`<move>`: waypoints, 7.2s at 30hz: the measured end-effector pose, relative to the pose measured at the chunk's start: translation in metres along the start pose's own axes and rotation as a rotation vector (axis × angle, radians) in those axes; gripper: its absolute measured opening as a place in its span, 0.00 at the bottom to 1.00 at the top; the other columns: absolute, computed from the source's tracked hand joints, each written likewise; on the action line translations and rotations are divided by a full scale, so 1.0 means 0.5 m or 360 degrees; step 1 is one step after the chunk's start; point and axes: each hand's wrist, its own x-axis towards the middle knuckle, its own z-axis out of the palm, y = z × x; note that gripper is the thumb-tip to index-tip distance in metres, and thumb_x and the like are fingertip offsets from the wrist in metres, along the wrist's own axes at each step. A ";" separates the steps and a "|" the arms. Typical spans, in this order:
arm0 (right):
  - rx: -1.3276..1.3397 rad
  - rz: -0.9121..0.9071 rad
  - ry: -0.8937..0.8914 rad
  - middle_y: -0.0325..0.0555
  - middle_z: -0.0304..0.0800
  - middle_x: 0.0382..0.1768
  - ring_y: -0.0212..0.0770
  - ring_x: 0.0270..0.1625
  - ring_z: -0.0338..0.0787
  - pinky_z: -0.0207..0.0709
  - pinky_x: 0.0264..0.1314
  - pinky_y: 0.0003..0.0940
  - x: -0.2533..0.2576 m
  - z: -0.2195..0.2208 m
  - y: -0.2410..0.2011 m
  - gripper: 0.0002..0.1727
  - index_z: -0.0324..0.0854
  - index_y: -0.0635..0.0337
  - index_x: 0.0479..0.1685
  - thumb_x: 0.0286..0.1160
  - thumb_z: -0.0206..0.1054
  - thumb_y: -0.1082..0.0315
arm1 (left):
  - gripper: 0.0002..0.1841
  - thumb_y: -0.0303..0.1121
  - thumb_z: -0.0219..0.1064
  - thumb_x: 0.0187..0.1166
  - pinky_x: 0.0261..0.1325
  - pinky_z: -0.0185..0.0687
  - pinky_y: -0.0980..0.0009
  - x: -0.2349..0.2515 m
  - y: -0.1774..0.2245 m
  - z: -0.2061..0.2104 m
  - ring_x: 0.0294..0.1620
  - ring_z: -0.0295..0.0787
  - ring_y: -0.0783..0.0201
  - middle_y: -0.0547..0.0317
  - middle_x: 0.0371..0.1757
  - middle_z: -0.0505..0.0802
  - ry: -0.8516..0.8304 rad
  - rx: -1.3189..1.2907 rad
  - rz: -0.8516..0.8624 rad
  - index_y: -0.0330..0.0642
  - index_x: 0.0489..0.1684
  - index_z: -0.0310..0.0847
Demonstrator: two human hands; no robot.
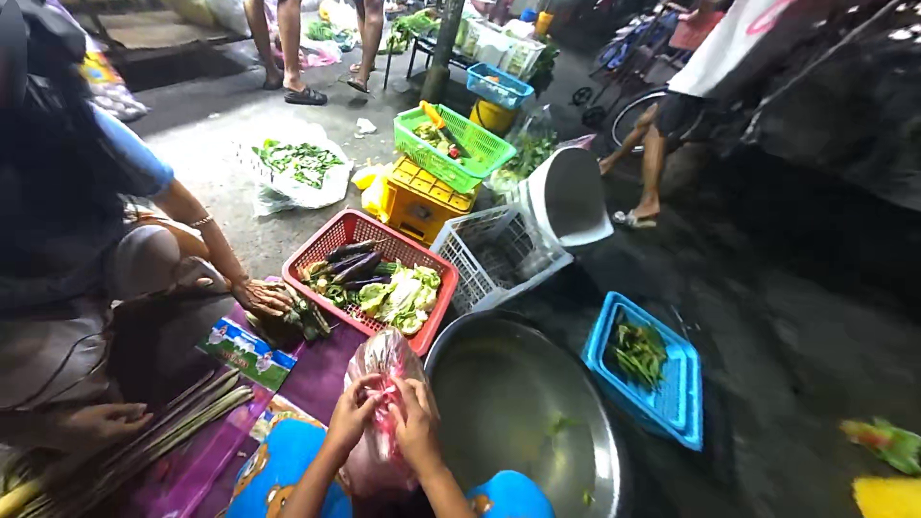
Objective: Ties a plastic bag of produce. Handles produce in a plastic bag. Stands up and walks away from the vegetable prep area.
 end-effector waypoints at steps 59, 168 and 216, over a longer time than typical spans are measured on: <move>-0.0079 -0.0330 0.0495 0.47 0.96 0.41 0.52 0.51 0.94 0.86 0.59 0.46 -0.010 -0.060 0.048 0.11 0.94 0.61 0.43 0.68 0.70 0.65 | 0.11 0.29 0.69 0.77 0.61 0.83 0.46 -0.013 0.040 0.078 0.53 0.92 0.43 0.39 0.48 0.93 0.0107 0.1198 0.0313 0.32 0.48 0.91; -0.0508 -0.0671 0.0223 0.43 0.98 0.39 0.50 0.48 0.96 0.87 0.47 0.50 0.061 -0.077 0.085 0.08 0.96 0.55 0.36 0.68 0.71 0.66 | 0.14 0.33 0.67 0.81 0.67 0.82 0.52 0.087 0.048 0.046 0.55 0.92 0.51 0.44 0.50 0.95 -0.0497 0.1066 0.0227 0.33 0.55 0.88; 0.0173 -0.0054 0.0099 0.62 0.94 0.46 0.57 0.52 0.94 0.85 0.62 0.50 0.062 -0.040 0.076 0.12 0.88 0.75 0.48 0.74 0.66 0.74 | 0.14 0.33 0.66 0.82 0.70 0.79 0.49 0.121 0.031 0.024 0.58 0.91 0.50 0.42 0.52 0.94 -0.0600 0.1043 0.0162 0.32 0.55 0.88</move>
